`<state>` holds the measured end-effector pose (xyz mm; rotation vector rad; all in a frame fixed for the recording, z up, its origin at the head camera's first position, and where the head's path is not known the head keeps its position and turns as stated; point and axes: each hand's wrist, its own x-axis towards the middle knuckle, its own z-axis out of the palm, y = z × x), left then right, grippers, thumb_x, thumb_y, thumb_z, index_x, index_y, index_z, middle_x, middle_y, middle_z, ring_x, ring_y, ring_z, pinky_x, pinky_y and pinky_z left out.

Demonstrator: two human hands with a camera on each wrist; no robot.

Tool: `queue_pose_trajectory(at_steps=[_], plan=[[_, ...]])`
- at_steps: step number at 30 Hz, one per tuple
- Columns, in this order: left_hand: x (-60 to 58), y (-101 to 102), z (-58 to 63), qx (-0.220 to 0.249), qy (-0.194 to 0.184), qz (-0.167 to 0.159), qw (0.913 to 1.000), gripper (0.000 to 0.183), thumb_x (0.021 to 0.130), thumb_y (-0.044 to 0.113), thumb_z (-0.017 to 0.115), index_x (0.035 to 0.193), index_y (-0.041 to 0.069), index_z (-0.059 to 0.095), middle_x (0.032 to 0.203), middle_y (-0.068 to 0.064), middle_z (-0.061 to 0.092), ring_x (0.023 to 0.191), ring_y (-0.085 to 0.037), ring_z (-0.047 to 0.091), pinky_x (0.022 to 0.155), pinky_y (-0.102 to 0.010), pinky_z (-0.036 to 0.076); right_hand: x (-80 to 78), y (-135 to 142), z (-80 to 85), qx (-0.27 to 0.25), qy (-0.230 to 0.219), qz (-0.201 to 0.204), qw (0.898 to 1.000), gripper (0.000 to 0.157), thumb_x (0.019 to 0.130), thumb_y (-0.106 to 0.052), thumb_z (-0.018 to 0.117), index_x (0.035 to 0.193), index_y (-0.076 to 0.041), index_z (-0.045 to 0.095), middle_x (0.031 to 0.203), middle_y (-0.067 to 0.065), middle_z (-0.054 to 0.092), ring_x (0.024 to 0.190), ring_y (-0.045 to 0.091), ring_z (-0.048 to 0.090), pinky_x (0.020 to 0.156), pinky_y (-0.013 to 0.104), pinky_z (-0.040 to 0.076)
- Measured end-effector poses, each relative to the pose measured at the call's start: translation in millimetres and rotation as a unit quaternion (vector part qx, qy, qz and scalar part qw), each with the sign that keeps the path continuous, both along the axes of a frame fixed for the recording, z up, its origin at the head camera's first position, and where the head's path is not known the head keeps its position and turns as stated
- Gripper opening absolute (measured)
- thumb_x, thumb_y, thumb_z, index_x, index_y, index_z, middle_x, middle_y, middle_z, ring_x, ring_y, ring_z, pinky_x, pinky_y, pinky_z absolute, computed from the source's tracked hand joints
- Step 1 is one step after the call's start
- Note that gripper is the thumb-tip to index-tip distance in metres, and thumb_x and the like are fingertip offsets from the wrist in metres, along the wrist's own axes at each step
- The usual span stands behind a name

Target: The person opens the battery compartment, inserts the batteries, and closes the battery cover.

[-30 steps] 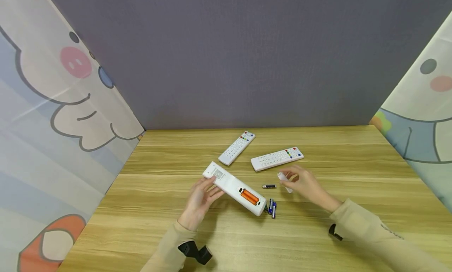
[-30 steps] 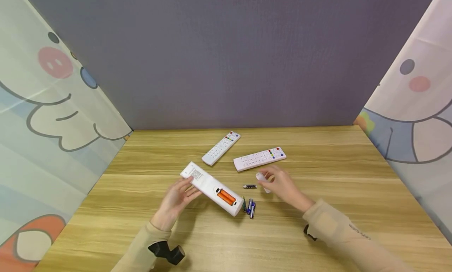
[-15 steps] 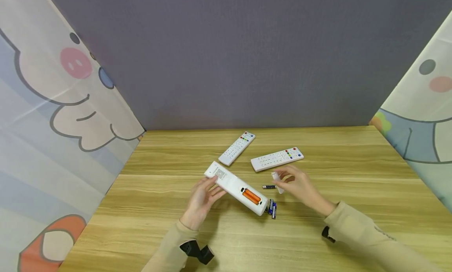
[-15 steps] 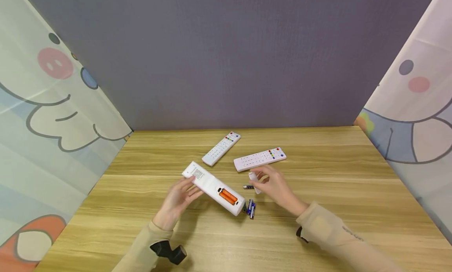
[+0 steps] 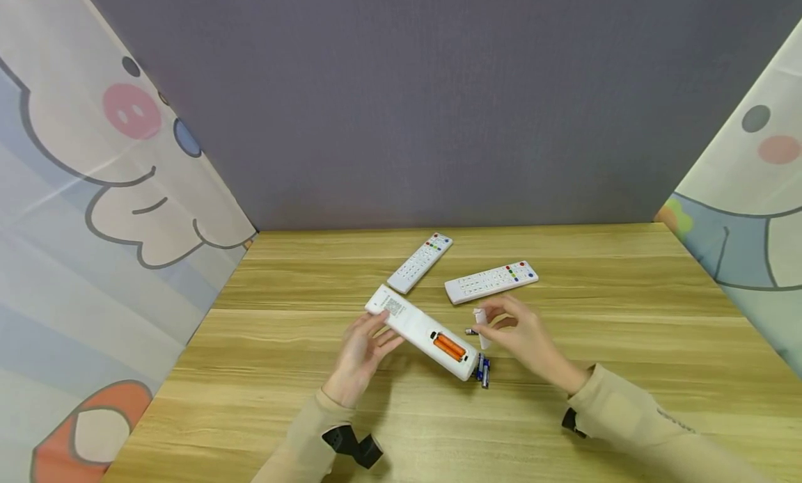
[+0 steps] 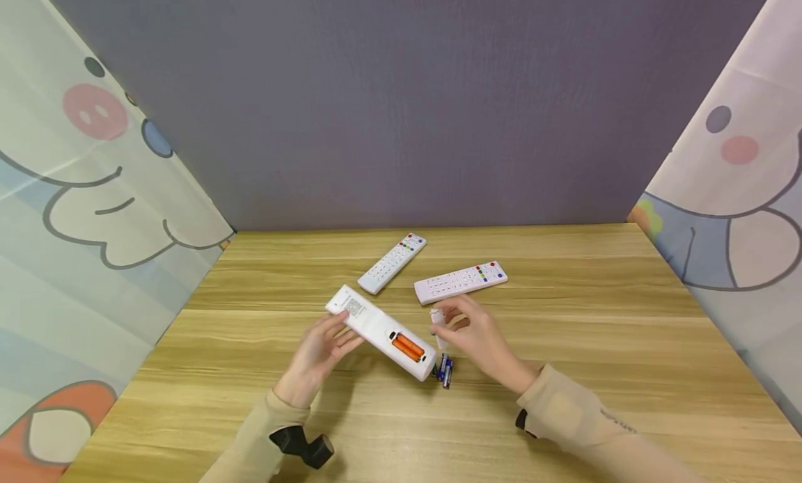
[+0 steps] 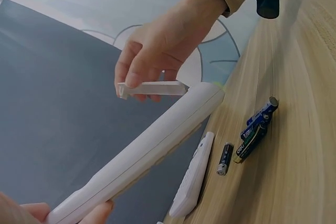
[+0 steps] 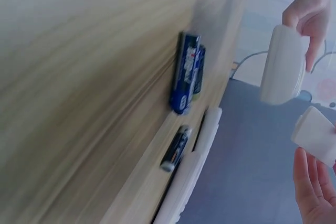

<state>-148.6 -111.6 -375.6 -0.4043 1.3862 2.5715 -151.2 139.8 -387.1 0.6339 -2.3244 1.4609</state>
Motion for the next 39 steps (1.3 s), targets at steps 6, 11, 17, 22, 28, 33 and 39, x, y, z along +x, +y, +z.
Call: queue_pose_trajectory(at_steps=[6,11,17,22,28,33,39], plan=[[0.5,1.4,1.1,0.000,0.000,0.000,1.0000,0.020,0.088,0.004,0.050,0.106,0.000,0.044,0.087,-0.006,0.057,0.076,-0.020,0.059,0.076,-0.035,0.053,10.2,-11.6,12.6,-0.005,0.013,0.019,1.000,0.032,0.065,0.005,0.073,0.094,0.001,0.060,0.082,0.007,0.059,0.071,0.013,0.057,0.058,0.028,0.054],[0.6,2.8,1.5,-0.002,0.002,-0.003,1.0000,0.021,0.088,0.004,0.050,0.108,0.000,0.044,0.088,-0.006,0.057,0.076,-0.020,0.059,0.078,-0.036,0.053,9.1,-13.7,4.7,-0.013,0.016,0.036,0.999,0.032,0.066,0.001,0.073,0.096,-0.003,0.061,0.084,0.004,0.060,0.073,0.011,0.057,0.059,0.026,0.054],[0.7,3.9,1.1,0.000,0.005,0.000,1.0000,0.018,0.088,0.005,0.050,0.105,0.000,0.045,0.087,-0.006,0.057,0.076,-0.020,0.060,0.078,-0.037,0.053,15.8,-21.7,14.0,-0.015,0.006,0.043,0.999,0.032,0.065,0.006,0.073,0.094,0.000,0.060,0.082,0.006,0.058,0.073,0.014,0.056,0.059,0.025,0.054],[1.1,4.1,1.0,-0.003,0.009,-0.001,1.0000,0.020,0.088,0.005,0.051,0.105,-0.001,0.045,0.087,-0.005,0.057,0.077,-0.020,0.059,0.078,-0.036,0.053,22.8,-28.6,27.6,-0.015,-0.002,0.049,0.999,0.030,0.065,0.007,0.072,0.092,0.005,0.059,0.080,0.009,0.058,0.072,0.015,0.056,0.061,0.027,0.055],[1.2,4.3,1.2,-0.008,0.006,-0.002,0.9999,0.023,0.088,0.005,0.051,0.108,-0.001,0.044,0.087,-0.005,0.057,0.076,-0.019,0.059,0.077,-0.035,0.053,15.9,-25.8,9.8,-0.015,0.003,0.057,0.998,0.033,0.065,0.005,0.072,0.095,0.004,0.059,0.083,0.008,0.058,0.074,0.013,0.056,0.062,0.028,0.055],[1.5,4.3,0.6,-0.009,0.008,-0.004,0.9999,0.026,0.088,0.006,0.051,0.110,-0.002,0.043,0.087,-0.006,0.057,0.077,-0.020,0.060,0.077,-0.035,0.053,12.7,-24.4,1.6,-0.017,0.000,0.066,0.998,0.033,0.066,0.000,0.073,0.096,0.000,0.059,0.087,0.006,0.058,0.076,0.012,0.056,0.063,0.026,0.055],[1.5,4.4,0.4,-0.002,0.005,-0.001,1.0000,0.024,0.088,0.006,0.051,0.109,-0.001,0.044,0.088,-0.006,0.057,0.077,-0.020,0.060,0.078,-0.036,0.053,18.2,-28.9,13.4,-0.011,0.008,0.072,0.997,0.032,0.065,0.006,0.072,0.093,0.003,0.059,0.084,0.009,0.058,0.074,0.018,0.056,0.062,0.029,0.055]])
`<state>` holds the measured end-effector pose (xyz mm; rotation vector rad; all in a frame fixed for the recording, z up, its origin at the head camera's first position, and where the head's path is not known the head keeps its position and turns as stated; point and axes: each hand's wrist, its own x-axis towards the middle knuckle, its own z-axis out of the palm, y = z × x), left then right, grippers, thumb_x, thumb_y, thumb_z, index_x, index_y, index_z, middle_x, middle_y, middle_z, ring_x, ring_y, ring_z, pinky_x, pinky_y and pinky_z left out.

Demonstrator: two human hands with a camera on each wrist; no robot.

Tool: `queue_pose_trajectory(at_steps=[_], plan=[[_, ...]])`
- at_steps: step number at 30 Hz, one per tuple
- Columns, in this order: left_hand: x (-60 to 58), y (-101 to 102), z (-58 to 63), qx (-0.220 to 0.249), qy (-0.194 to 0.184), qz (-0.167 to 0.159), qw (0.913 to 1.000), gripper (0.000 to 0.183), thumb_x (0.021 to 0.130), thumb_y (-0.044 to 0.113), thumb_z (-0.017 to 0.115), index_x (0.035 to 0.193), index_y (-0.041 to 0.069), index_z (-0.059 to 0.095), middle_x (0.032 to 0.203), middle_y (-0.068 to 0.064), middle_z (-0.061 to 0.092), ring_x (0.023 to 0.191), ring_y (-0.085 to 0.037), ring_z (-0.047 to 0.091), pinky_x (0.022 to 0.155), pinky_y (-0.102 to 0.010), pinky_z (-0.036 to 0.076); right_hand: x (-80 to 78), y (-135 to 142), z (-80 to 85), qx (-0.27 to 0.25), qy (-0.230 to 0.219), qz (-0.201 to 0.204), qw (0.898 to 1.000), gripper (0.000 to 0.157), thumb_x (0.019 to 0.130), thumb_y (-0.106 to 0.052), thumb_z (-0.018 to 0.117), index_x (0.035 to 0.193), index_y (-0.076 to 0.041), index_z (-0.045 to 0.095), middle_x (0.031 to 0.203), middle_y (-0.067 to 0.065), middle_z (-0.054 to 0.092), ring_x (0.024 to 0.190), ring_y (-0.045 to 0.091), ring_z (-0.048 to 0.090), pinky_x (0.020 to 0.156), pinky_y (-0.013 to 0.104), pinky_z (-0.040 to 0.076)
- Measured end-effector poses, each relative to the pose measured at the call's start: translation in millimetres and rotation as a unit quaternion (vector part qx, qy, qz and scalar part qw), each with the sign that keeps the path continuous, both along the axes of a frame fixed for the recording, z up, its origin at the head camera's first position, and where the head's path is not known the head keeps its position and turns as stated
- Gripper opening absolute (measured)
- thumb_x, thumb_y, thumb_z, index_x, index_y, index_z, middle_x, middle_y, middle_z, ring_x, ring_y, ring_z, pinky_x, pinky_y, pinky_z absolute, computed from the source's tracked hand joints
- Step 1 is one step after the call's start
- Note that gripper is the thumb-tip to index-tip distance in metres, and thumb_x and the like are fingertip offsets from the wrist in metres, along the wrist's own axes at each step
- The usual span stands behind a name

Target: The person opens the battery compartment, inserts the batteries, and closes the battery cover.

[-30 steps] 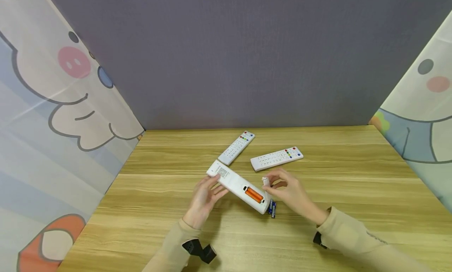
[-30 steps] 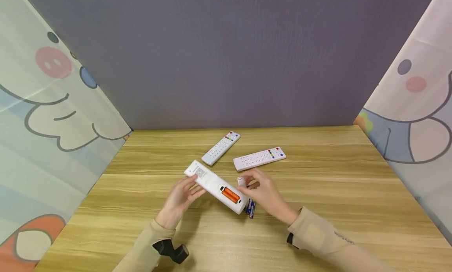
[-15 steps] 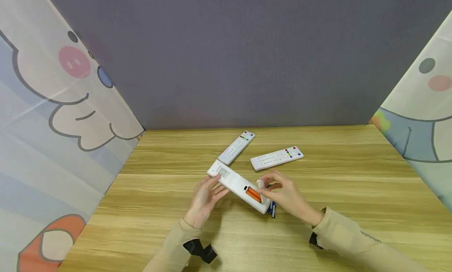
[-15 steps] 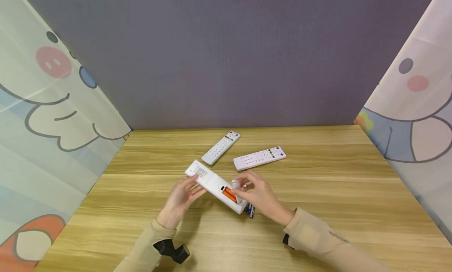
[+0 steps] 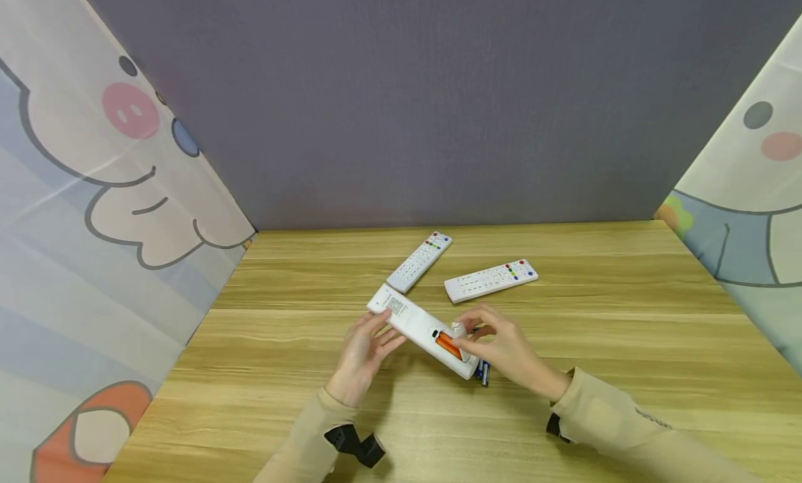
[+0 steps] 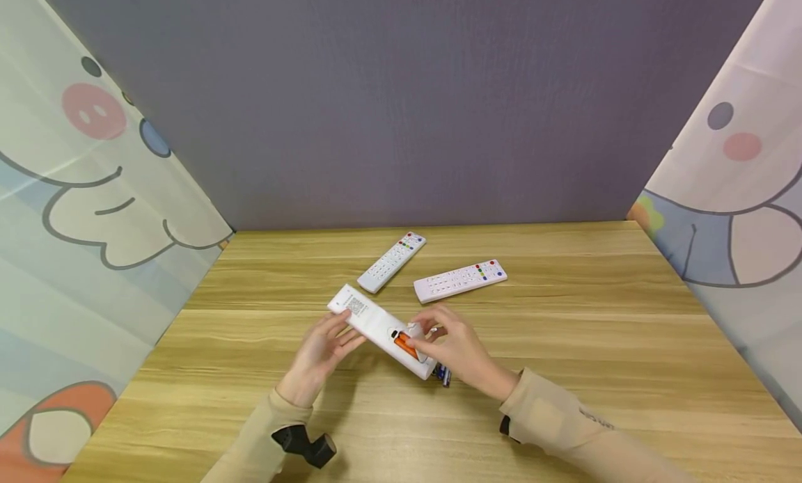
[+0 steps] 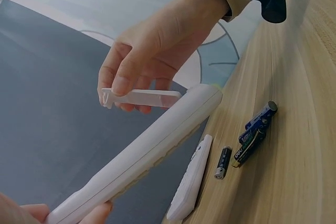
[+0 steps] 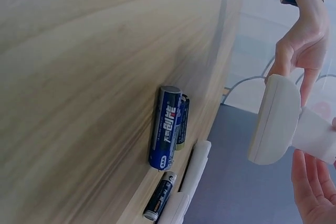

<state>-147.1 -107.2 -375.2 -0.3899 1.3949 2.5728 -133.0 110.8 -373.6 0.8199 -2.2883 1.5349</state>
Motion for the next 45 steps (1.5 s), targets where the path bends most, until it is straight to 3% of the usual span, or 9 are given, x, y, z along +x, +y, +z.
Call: queue_pose_trajectory(at_steps=[7,19,28,35,45], plan=[[-0.4,0.2,0.7,0.000,-0.005,0.003,1.0000,0.023,0.088,0.004,0.050,0.109,-0.001,0.044,0.088,-0.006,0.057,0.076,-0.020,0.060,0.077,-0.036,0.053,6.9,-4.5,16.1,0.010,0.027,0.003,1.000,0.030,0.063,0.012,0.071,0.090,0.007,0.058,0.083,0.013,0.058,0.070,0.023,0.056,0.059,0.032,0.055],[0.4,0.5,-0.2,-0.007,-0.003,-0.004,1.0000,0.029,0.088,0.005,0.051,0.114,-0.002,0.042,0.090,-0.006,0.057,0.078,-0.020,0.060,0.079,-0.036,0.052,4.7,-5.8,11.5,0.023,0.086,0.034,0.995,0.032,0.060,0.013,0.072,0.089,0.008,0.059,0.082,0.014,0.057,0.069,0.023,0.055,0.056,0.032,0.054],[1.0,1.7,-0.5,-0.012,0.004,-0.008,0.9999,0.029,0.087,0.005,0.051,0.113,-0.003,0.042,0.089,-0.006,0.057,0.078,-0.020,0.060,0.078,-0.036,0.053,4.8,-6.7,11.9,0.036,0.095,0.051,0.994,0.033,0.061,0.009,0.073,0.091,0.008,0.060,0.081,0.013,0.057,0.070,0.022,0.054,0.055,0.029,0.054],[2.2,2.2,0.3,-0.012,0.006,-0.002,0.9999,0.024,0.087,0.005,0.052,0.109,-0.002,0.044,0.087,-0.006,0.057,0.076,-0.019,0.060,0.075,-0.034,0.054,-9.3,3.3,-22.4,0.085,0.100,0.053,0.990,0.037,0.068,-0.006,0.074,0.103,-0.005,0.061,0.096,0.001,0.057,0.084,0.013,0.054,0.068,0.027,0.053],[2.8,2.4,2.0,-0.009,0.000,-0.009,0.9999,0.030,0.088,0.005,0.050,0.115,-0.004,0.040,0.090,-0.006,0.056,0.078,-0.020,0.059,0.076,-0.035,0.053,-7.5,3.1,-23.7,0.146,0.067,0.062,0.985,0.044,0.072,-0.013,0.073,0.112,-0.010,0.057,0.110,0.007,0.051,0.098,0.019,0.051,0.078,0.032,0.052]])
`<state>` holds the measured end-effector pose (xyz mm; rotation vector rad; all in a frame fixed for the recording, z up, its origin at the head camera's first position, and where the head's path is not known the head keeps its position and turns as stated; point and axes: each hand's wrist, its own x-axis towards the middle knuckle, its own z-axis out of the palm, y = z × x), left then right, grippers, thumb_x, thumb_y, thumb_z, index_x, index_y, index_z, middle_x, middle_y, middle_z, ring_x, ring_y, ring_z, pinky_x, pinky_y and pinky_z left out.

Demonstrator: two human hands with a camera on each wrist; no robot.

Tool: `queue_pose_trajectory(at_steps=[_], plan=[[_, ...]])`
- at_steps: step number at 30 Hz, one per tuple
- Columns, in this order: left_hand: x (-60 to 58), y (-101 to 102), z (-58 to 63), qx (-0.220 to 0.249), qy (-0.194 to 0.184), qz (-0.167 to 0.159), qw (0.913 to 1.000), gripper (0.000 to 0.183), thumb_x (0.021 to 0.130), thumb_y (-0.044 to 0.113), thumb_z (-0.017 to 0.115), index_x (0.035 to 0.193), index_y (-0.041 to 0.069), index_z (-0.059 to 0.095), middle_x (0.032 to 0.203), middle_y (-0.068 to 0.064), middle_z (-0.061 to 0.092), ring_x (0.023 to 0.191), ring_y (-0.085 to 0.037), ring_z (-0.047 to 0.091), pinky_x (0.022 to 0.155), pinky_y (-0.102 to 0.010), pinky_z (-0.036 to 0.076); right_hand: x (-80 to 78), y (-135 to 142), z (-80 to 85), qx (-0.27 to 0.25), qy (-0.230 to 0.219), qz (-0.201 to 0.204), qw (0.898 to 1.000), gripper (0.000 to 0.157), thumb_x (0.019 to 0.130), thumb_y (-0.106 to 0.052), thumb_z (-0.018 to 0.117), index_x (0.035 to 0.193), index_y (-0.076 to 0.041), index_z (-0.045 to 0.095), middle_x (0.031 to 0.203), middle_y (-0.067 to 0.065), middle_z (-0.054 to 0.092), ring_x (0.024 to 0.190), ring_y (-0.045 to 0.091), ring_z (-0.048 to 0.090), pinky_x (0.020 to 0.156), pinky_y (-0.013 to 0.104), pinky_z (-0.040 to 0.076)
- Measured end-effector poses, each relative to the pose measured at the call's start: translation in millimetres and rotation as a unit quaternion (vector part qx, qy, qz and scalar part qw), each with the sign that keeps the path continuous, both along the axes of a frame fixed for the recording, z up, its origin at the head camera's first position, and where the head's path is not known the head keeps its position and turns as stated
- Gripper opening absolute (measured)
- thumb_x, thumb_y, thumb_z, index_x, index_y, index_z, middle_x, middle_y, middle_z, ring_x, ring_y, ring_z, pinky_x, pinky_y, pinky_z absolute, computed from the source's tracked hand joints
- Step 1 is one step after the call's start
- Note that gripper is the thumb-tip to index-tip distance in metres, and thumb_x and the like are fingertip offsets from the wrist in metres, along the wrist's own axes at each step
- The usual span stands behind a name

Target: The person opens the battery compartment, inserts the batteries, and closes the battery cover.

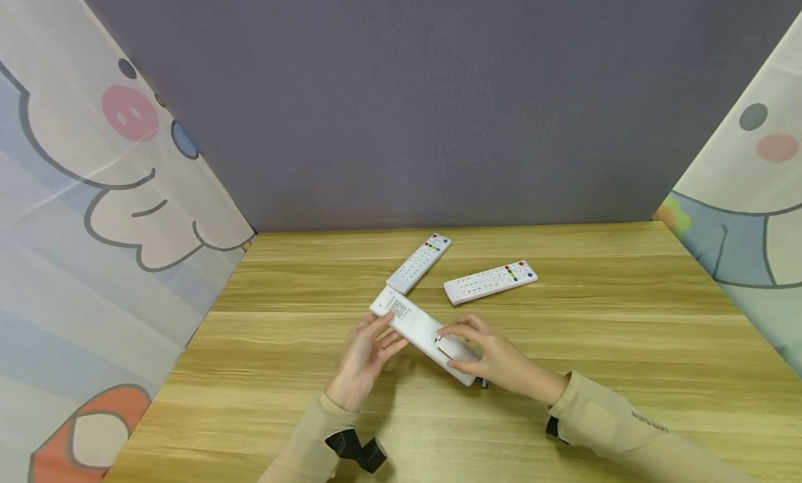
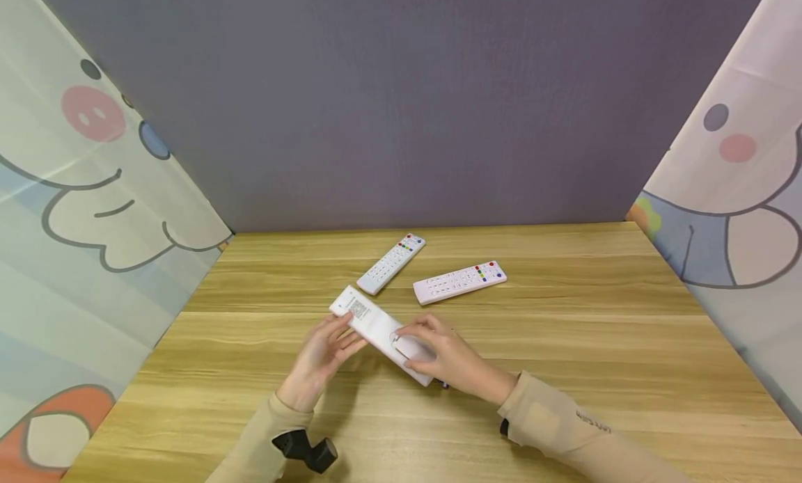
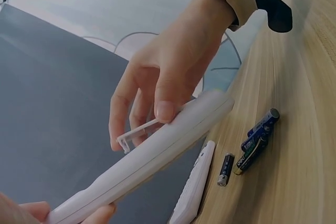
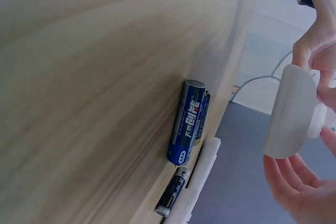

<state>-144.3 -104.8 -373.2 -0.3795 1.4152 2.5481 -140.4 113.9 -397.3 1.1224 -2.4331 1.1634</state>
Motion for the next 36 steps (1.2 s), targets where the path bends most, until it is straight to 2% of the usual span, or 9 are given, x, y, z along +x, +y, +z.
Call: queue_pose_trajectory(at_steps=[7,17,25,36], plan=[[1.0,0.2,1.7,-0.004,0.002,-0.003,1.0000,0.032,0.088,0.005,0.050,0.117,-0.004,0.040,0.091,-0.006,0.056,0.079,-0.020,0.060,0.078,-0.036,0.053,2.7,0.9,-0.8,0.022,-0.015,0.005,1.000,0.051,0.072,-0.019,0.073,0.119,-0.011,0.052,0.113,0.008,0.049,0.093,0.019,0.053,0.071,0.026,0.053],[1.9,-1.7,3.8,-0.006,0.007,-0.011,0.9999,0.036,0.088,0.006,0.050,0.121,-0.004,0.039,0.093,-0.007,0.057,0.080,-0.020,0.060,0.078,-0.034,0.053,7.8,5.6,-0.5,0.096,-0.016,0.013,0.995,0.068,0.072,-0.027,0.072,0.131,-0.012,0.040,0.116,0.011,0.047,0.089,0.020,0.054,0.069,0.025,0.052],[2.1,-2.0,4.0,-0.003,0.005,-0.015,0.9999,0.035,0.088,0.005,0.050,0.120,-0.005,0.038,0.092,-0.007,0.057,0.080,-0.020,0.060,0.079,-0.036,0.052,10.2,7.0,1.8,0.108,-0.012,0.012,0.994,0.068,0.074,-0.025,0.070,0.133,-0.011,0.040,0.119,0.015,0.046,0.084,0.017,0.054,0.067,0.021,0.051],[2.6,-1.9,5.2,-0.001,0.005,-0.026,0.9996,0.034,0.089,0.005,0.049,0.120,-0.005,0.038,0.093,-0.007,0.057,0.081,-0.021,0.059,0.080,-0.036,0.052,11.3,7.9,2.0,0.123,0.013,0.020,0.992,0.065,0.076,-0.023,0.069,0.132,-0.008,0.040,0.120,0.016,0.044,0.085,0.017,0.053,0.068,0.024,0.051]])
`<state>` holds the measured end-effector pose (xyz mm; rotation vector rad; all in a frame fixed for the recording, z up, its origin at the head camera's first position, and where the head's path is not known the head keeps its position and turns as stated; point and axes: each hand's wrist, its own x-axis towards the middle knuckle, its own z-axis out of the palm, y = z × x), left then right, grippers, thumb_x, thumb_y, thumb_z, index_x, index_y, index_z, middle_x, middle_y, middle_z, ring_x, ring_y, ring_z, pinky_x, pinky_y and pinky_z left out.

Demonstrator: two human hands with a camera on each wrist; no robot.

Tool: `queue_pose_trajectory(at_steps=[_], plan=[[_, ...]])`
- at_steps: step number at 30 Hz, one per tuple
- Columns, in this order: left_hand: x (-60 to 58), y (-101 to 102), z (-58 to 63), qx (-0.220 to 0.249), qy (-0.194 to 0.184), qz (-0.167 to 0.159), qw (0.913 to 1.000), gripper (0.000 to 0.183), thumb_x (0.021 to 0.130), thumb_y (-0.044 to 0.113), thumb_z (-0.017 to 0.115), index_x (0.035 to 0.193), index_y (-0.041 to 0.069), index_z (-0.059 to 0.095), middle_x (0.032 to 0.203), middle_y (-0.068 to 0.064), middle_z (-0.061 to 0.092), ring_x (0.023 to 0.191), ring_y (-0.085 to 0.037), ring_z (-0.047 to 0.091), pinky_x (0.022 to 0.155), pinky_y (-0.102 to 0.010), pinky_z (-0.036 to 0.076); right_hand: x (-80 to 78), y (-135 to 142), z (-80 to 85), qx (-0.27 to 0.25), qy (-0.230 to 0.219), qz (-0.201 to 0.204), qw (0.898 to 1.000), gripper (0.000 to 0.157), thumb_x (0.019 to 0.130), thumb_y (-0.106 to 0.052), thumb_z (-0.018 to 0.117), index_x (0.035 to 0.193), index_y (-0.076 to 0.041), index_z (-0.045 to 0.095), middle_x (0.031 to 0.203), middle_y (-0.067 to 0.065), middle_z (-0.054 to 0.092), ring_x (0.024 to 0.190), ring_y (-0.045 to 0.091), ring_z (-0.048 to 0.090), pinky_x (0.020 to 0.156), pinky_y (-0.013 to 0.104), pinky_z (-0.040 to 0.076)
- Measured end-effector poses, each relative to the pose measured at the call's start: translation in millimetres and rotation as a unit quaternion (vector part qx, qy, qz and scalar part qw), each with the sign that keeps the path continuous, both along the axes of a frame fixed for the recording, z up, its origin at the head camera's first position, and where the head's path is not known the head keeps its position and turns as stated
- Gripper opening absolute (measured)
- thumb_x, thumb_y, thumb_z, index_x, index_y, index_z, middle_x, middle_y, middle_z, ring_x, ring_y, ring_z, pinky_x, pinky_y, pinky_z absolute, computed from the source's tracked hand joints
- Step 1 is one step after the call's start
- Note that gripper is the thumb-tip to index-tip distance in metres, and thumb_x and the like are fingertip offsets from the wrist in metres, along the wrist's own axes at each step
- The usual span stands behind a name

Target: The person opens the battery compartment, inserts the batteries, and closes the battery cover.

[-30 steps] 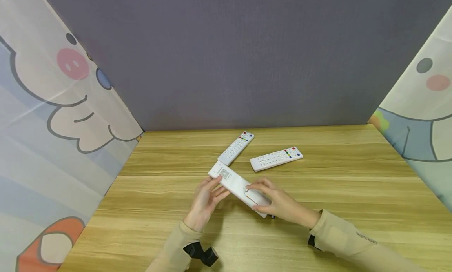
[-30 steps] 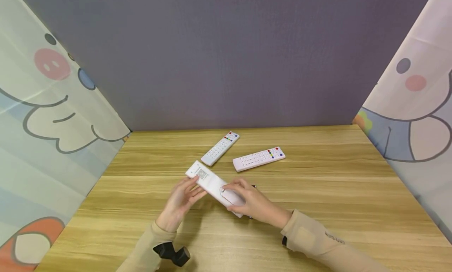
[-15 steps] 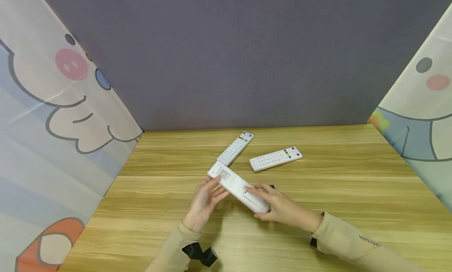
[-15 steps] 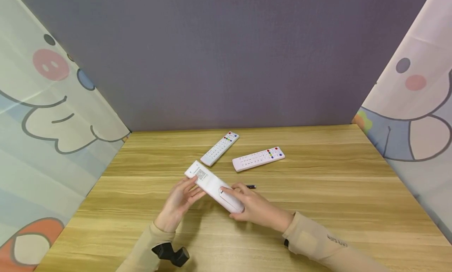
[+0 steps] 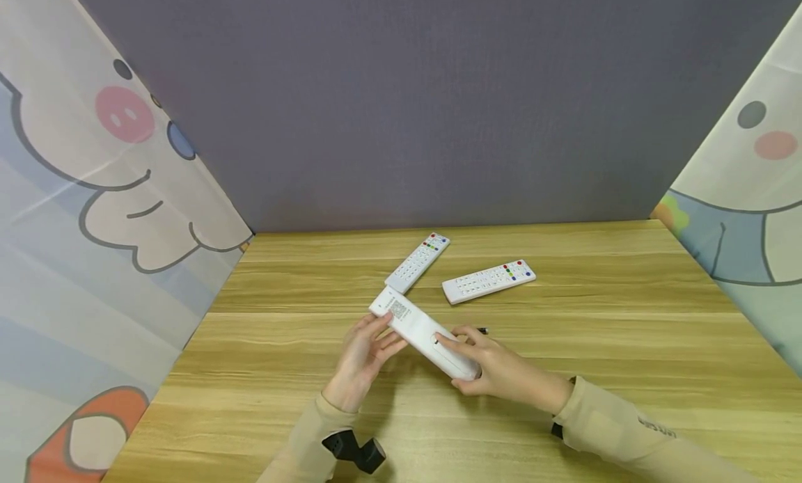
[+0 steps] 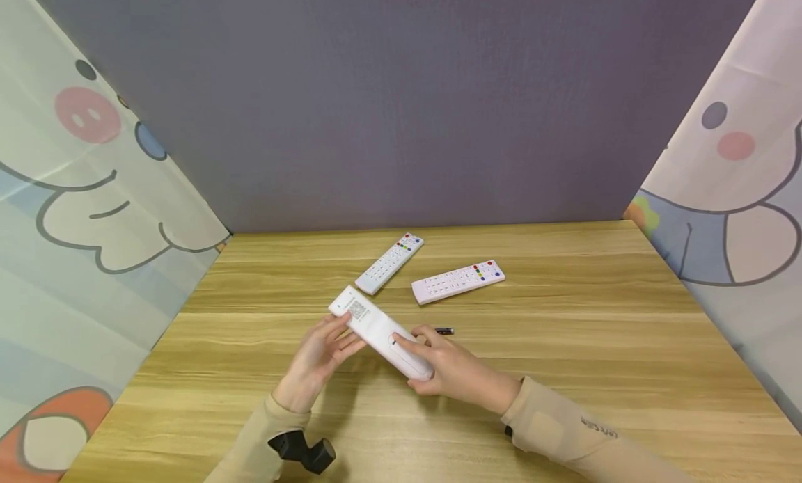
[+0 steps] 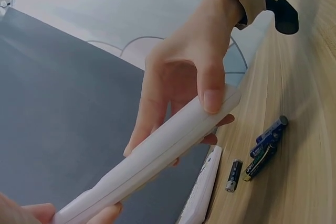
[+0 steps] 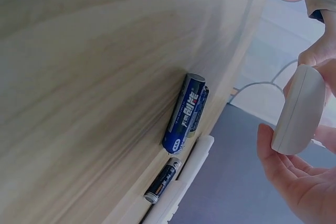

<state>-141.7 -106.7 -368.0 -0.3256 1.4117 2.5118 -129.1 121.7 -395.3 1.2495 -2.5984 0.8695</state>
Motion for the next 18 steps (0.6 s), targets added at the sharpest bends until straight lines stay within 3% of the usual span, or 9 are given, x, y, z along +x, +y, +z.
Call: queue_pose_trajectory(at_steps=[9,18], plan=[[0.2,-1.4,0.6,0.001,0.003,0.000,1.0000,0.038,0.088,0.005,0.050,0.123,-0.002,0.039,0.096,-0.007,0.056,0.083,-0.022,0.060,0.082,-0.037,0.051,1.1,-0.3,-2.1,-0.011,0.014,-0.004,1.000,0.065,0.077,-0.024,0.068,0.133,-0.011,0.039,0.120,0.013,0.044,0.085,0.016,0.053,0.066,0.022,0.051],[-0.8,-4.5,2.5,-0.009,0.047,-0.025,0.9985,0.042,0.088,0.006,0.051,0.125,-0.002,0.034,0.105,-0.009,0.055,0.090,-0.022,0.059,0.084,-0.038,0.050,2.9,-2.0,-2.2,-0.068,0.015,-0.011,0.997,0.066,0.071,-0.018,0.071,0.130,-0.009,0.043,0.116,0.014,0.049,0.086,0.018,0.054,0.067,0.024,0.052]])
